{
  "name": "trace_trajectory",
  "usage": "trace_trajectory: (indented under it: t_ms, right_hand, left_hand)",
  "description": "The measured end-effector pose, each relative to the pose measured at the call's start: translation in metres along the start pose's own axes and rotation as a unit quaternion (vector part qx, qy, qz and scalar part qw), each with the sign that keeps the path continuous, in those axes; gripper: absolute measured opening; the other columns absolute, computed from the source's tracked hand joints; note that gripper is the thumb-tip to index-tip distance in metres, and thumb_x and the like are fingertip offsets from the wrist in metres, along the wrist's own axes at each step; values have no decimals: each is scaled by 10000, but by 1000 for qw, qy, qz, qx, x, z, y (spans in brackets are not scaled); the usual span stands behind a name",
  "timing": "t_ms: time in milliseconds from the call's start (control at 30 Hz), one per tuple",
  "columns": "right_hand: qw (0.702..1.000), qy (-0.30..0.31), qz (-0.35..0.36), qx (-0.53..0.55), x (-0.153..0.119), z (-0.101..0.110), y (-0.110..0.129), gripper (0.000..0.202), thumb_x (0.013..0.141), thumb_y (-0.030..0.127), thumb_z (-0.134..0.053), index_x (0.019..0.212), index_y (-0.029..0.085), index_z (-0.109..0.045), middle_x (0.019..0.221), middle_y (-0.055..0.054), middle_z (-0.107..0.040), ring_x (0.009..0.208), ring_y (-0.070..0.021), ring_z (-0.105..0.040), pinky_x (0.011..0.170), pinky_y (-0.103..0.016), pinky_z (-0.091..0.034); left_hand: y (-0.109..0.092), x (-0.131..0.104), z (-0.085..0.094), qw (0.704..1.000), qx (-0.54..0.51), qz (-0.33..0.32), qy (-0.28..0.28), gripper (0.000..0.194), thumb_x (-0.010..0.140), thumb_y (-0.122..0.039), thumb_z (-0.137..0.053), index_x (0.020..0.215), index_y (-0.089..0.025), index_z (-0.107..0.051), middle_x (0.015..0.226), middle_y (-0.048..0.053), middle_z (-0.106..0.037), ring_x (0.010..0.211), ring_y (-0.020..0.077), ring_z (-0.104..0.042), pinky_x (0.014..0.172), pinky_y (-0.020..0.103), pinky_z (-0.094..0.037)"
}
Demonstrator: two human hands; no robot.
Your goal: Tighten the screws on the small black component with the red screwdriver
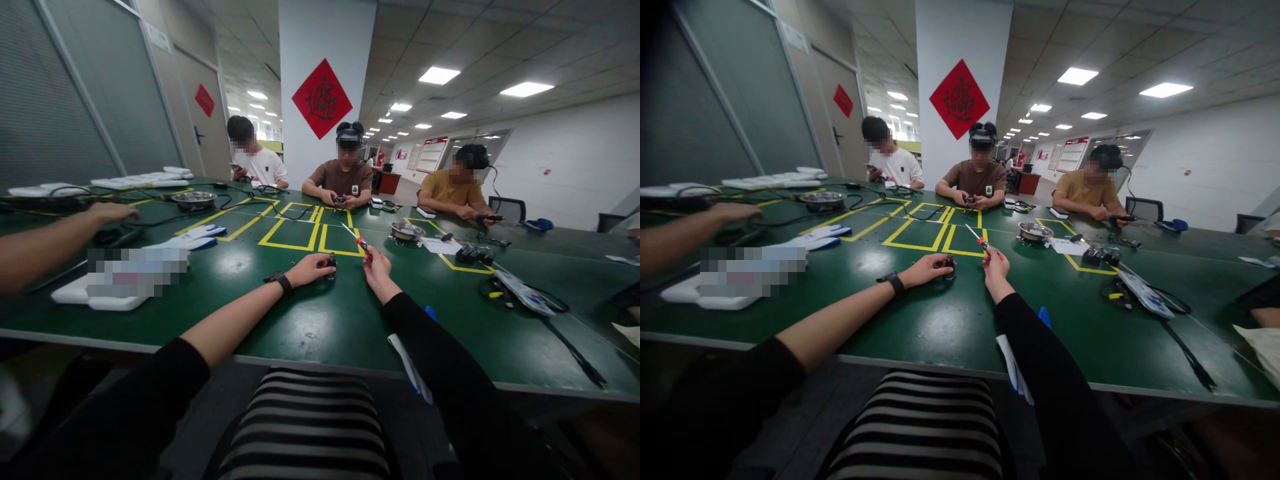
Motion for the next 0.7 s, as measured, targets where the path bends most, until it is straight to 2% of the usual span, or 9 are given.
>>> trace_trajectory:
  t_ms: [100,167,233,300,400,500,600,700]
  right_hand:
    - [994,-48,3,95,4,7,11,169,713,163,-618,705,188,-451,484,105,-515,372,-22,-461,373,-93,-406]
    - [989,-58,0,137,5,10,20,181,708,153,-622,698,188,-445,485,109,-511,368,-17,-448,372,-89,-401]
    - [985,-53,-5,163,3,13,28,172,732,224,-610,690,187,-448,493,99,-511,363,-16,-432,358,-93,-388]
    - [983,-34,-16,182,1,15,36,248,777,386,-544,667,187,-446,472,87,-475,339,-22,-392,312,-104,-344]
    - [973,57,-73,210,-5,14,41,429,795,574,-413,607,189,-412,437,84,-404,284,-19,-274,244,-122,-240]
    - [955,140,-170,199,-13,8,40,494,804,624,-371,622,170,-440,498,46,-490,273,-4,-230,231,-123,-216]
    - [927,207,-226,215,-20,-2,39,415,849,524,-430,688,146,-495,561,22,-552,299,0,-306,258,-97,-270]
    - [909,273,-207,237,-28,-12,42,225,870,337,-505,751,147,-522,662,14,-605,394,-15,-445,346,-93,-387]
  left_hand:
    - [4,8,-4,1000,-25,2,5,348,774,-399,-550,998,-150,-645,727,5,-579,665,141,-507,646,246,-399]
    - [6,9,-7,999,-34,6,-9,350,773,-395,-550,995,-141,-644,747,11,-588,664,138,-505,646,248,-400]
    - [7,6,-10,999,-28,9,-26,352,772,-401,-550,982,-135,-643,754,15,-588,661,136,-499,640,249,-399]
    - [6,2,-10,999,-17,13,-39,349,762,-407,-561,960,-133,-643,756,18,-589,667,138,-498,641,252,-400]
    - [2,-2,-9,998,-14,18,-50,323,740,-400,-585,914,-133,-642,762,26,-594,687,147,-507,649,259,-406]
    - [0,-4,-8,998,-7,19,-52,292,728,-393,-596,861,-136,-635,734,20,-585,673,147,-503,633,262,-405]
    - [-2,-5,-9,999,8,16,-40,293,734,-406,-585,838,-135,-621,691,0,-557,630,134,-481,599,256,-393]
    - [-3,-6,-10,999,22,2,-27,314,741,-420,-578,873,-137,-611,708,-2,-553,626,130,-478,587,252,-391]
Point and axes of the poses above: each hand's wrist, its own x-axis towards the middle knuckle, its own z-axis out of the back of the hand, y = z × x, the point moved 2 cm from there along x, towards the middle knuckle
